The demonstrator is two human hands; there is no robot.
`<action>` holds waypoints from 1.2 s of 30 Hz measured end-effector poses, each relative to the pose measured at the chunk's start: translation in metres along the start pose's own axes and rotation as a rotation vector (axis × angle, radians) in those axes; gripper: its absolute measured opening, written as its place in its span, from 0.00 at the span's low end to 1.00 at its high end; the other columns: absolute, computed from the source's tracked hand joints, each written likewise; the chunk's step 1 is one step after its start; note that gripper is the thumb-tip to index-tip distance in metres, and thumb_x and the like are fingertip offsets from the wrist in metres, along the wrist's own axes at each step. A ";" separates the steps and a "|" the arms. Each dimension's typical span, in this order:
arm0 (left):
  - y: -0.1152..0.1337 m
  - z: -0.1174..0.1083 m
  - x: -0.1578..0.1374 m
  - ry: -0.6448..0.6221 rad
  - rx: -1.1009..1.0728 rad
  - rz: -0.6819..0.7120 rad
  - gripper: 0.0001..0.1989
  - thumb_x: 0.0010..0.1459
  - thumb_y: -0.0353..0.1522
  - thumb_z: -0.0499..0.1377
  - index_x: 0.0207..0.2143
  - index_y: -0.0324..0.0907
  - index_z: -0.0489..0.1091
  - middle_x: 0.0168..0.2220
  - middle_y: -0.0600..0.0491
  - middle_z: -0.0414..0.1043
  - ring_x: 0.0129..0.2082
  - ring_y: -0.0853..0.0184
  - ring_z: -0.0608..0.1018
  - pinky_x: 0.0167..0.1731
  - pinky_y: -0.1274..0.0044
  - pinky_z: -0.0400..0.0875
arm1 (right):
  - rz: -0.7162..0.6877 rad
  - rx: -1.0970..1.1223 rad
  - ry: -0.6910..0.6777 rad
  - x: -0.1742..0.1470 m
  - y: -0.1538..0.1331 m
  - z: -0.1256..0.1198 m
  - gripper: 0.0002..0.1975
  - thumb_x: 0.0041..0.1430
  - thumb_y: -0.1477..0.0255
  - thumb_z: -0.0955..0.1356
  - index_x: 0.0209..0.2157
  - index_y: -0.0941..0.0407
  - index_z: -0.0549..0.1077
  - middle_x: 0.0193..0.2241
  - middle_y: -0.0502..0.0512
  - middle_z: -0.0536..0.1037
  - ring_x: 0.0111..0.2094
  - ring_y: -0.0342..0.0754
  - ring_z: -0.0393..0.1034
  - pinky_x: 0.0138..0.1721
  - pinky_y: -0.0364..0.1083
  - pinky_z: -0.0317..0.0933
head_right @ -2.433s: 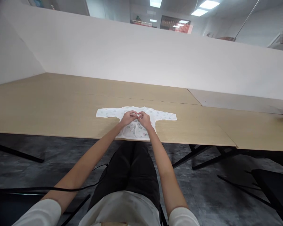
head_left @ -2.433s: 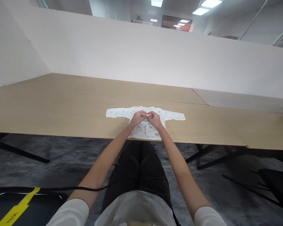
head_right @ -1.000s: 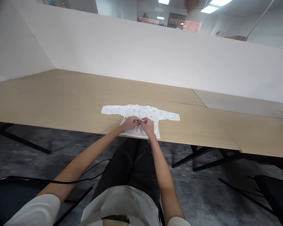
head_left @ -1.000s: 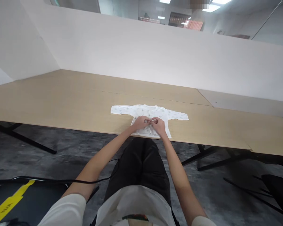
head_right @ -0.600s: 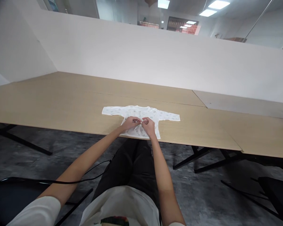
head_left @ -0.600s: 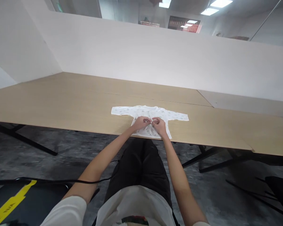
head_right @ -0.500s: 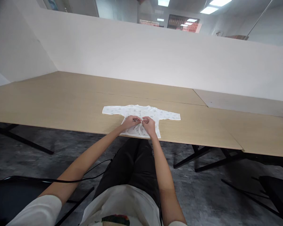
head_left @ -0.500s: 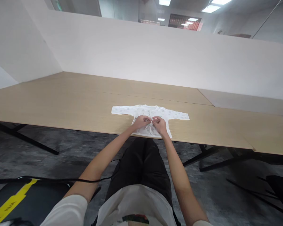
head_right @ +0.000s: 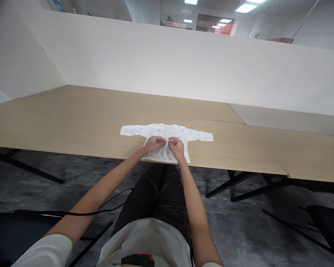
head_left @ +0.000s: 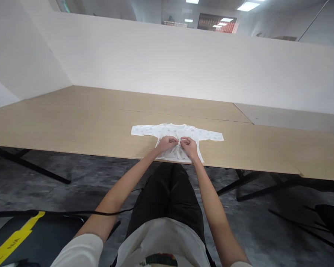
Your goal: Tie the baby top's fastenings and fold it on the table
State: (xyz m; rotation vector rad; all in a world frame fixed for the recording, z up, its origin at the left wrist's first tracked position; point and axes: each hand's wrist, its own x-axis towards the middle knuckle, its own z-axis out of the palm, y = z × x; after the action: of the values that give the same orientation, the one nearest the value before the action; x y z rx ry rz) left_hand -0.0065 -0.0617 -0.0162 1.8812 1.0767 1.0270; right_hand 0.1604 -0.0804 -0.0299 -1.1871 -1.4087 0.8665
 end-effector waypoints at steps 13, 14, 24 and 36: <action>0.004 -0.002 -0.006 -0.014 -0.107 -0.011 0.18 0.49 0.42 0.62 0.39 0.39 0.73 0.33 0.50 0.78 0.32 0.65 0.78 0.32 0.77 0.70 | -0.109 -0.151 -0.076 -0.004 -0.006 0.000 0.13 0.46 0.66 0.70 0.35 0.55 0.74 0.28 0.51 0.76 0.27 0.44 0.70 0.33 0.43 0.66; 0.004 -0.002 -0.007 -0.028 -0.113 -0.008 0.18 0.50 0.42 0.63 0.40 0.39 0.73 0.32 0.50 0.78 0.32 0.65 0.78 0.31 0.78 0.70 | -0.108 -0.136 -0.074 -0.004 -0.005 0.000 0.12 0.46 0.66 0.70 0.35 0.55 0.74 0.28 0.52 0.76 0.28 0.45 0.70 0.33 0.44 0.66; 0.003 -0.002 -0.006 -0.013 -0.090 0.003 0.15 0.48 0.38 0.62 0.38 0.39 0.70 0.29 0.52 0.77 0.30 0.67 0.77 0.31 0.78 0.69 | -0.100 -0.123 -0.066 -0.003 -0.001 0.001 0.11 0.46 0.67 0.70 0.33 0.56 0.72 0.26 0.52 0.76 0.28 0.46 0.72 0.34 0.45 0.67; 0.011 -0.001 -0.007 0.009 0.109 0.088 0.09 0.49 0.33 0.57 0.33 0.40 0.73 0.32 0.52 0.77 0.34 0.67 0.77 0.38 0.77 0.70 | -0.237 -0.475 -0.068 -0.005 -0.005 0.002 0.06 0.52 0.73 0.66 0.32 0.56 0.74 0.26 0.51 0.78 0.28 0.45 0.70 0.34 0.42 0.62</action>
State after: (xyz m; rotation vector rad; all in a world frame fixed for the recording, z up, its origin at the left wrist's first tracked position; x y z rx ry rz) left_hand -0.0065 -0.0725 -0.0082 2.0289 1.0818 1.0454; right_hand 0.1575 -0.0859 -0.0272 -1.3093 -1.8326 0.4183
